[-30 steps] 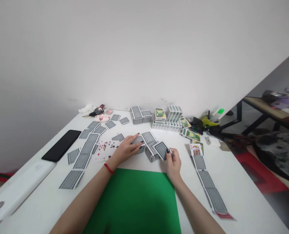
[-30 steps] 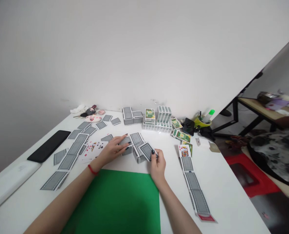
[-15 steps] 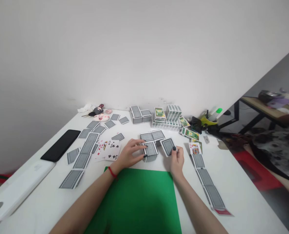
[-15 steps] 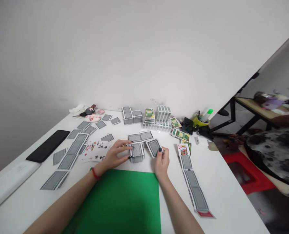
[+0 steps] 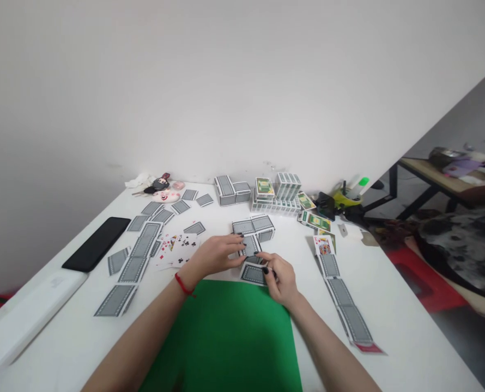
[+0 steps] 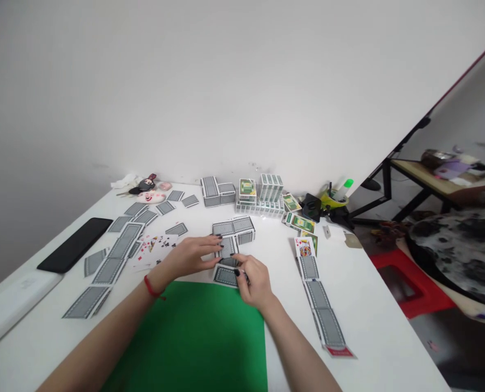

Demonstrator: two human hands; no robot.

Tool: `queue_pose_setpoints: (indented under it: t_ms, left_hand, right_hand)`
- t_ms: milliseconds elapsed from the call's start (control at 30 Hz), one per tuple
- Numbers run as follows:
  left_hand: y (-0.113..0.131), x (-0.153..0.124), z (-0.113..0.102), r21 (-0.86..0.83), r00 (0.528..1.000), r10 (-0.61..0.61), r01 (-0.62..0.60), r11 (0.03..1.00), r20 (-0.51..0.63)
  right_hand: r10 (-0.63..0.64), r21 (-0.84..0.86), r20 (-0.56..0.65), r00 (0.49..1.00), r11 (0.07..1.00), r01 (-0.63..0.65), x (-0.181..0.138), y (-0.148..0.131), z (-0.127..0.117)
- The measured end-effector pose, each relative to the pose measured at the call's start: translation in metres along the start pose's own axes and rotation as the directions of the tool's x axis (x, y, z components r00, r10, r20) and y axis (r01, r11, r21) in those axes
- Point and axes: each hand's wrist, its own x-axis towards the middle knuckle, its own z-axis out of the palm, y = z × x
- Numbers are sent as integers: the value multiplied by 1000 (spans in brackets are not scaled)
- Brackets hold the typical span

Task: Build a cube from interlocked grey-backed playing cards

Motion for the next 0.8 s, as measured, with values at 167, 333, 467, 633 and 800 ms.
queue_pose_setpoints:
  t_ms: [167,333,467,633,800]
  left_hand:
    - [2,2,1,46,998,56,-56,997,0]
    - [2,2,1,55,998,59,-59,997,4]
    - [1,1,2,32,999,44,-44,999,8]
    - [1,1,1,0,998,52,-52,999,-20]
    - [2,2,0,-3,999,38,-38,999,-34]
  right_hand:
    - [-4,-39,80,997,999,7,-2,2,-2]
    - [-59,-89,103,993,994,68,-3,3,-2]
    - [-91,-28,87,992,995,94,1,0,0]
    - [193,67,-209,959,981,-183,9,3,2]
    - [542,406,-223,810,807,-428,21,11,-8]
